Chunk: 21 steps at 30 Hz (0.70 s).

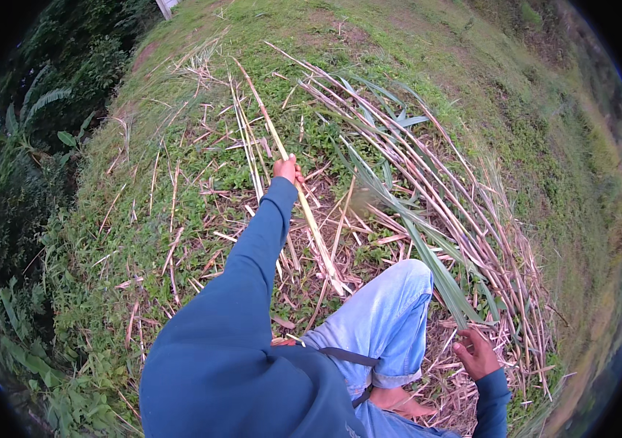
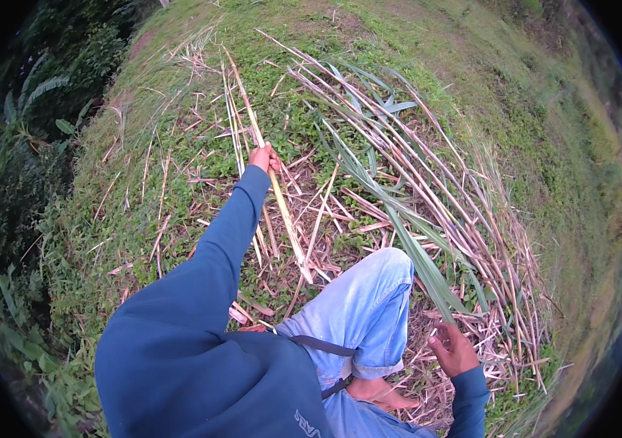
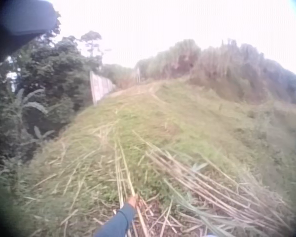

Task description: The person sits on the ground and uses a machete to chop long sugarcane stalks into smaller pieces. They hold the stalks with one hand and strike them with the machete in the other, creating a pile of cut cane segments.

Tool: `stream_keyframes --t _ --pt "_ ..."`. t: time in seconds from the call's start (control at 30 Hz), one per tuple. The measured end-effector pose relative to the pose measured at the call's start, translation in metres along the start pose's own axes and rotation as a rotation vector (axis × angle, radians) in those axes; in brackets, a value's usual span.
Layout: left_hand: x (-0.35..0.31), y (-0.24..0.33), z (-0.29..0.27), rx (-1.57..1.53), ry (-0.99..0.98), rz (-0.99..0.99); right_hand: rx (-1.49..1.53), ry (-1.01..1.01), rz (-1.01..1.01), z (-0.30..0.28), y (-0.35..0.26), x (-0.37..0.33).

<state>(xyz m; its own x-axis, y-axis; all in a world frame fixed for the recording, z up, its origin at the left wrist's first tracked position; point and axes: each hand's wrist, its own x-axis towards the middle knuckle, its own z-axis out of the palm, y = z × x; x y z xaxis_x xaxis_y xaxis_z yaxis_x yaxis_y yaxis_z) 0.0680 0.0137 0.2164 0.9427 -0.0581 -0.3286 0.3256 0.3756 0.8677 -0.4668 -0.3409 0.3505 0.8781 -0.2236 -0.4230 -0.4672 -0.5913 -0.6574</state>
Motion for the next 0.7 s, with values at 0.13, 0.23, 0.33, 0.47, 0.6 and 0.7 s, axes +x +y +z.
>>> stream_keyframes --t 0.13,0.23,0.33,0.47,0.6,0.7 --pt "-0.04 -0.122 -0.032 0.245 0.153 -0.503 -0.063 0.016 0.035 -0.011 0.012 -0.011" --pt "-0.052 -0.178 -0.104 0.327 0.451 -0.287 -0.05 0.007 0.011 -0.003 0.005 -0.006" --pt "-0.043 -0.196 -0.093 0.499 0.584 -0.171 -0.145 0.075 -0.008 -0.009 -0.004 -0.013" --pt "-0.017 -0.166 -0.083 0.606 0.59 -0.057 -0.141 0.103 0.01 -0.01 -0.003 -0.019" --pt "0.001 -0.166 -0.11 0.603 0.323 -0.316 -0.207 0.083 0.089 -0.021 -0.006 -0.024" --pt "0.014 -0.114 -0.183 1.13 0.401 0.146 -0.185 0.082 -0.05 -0.019 -0.006 -0.013"
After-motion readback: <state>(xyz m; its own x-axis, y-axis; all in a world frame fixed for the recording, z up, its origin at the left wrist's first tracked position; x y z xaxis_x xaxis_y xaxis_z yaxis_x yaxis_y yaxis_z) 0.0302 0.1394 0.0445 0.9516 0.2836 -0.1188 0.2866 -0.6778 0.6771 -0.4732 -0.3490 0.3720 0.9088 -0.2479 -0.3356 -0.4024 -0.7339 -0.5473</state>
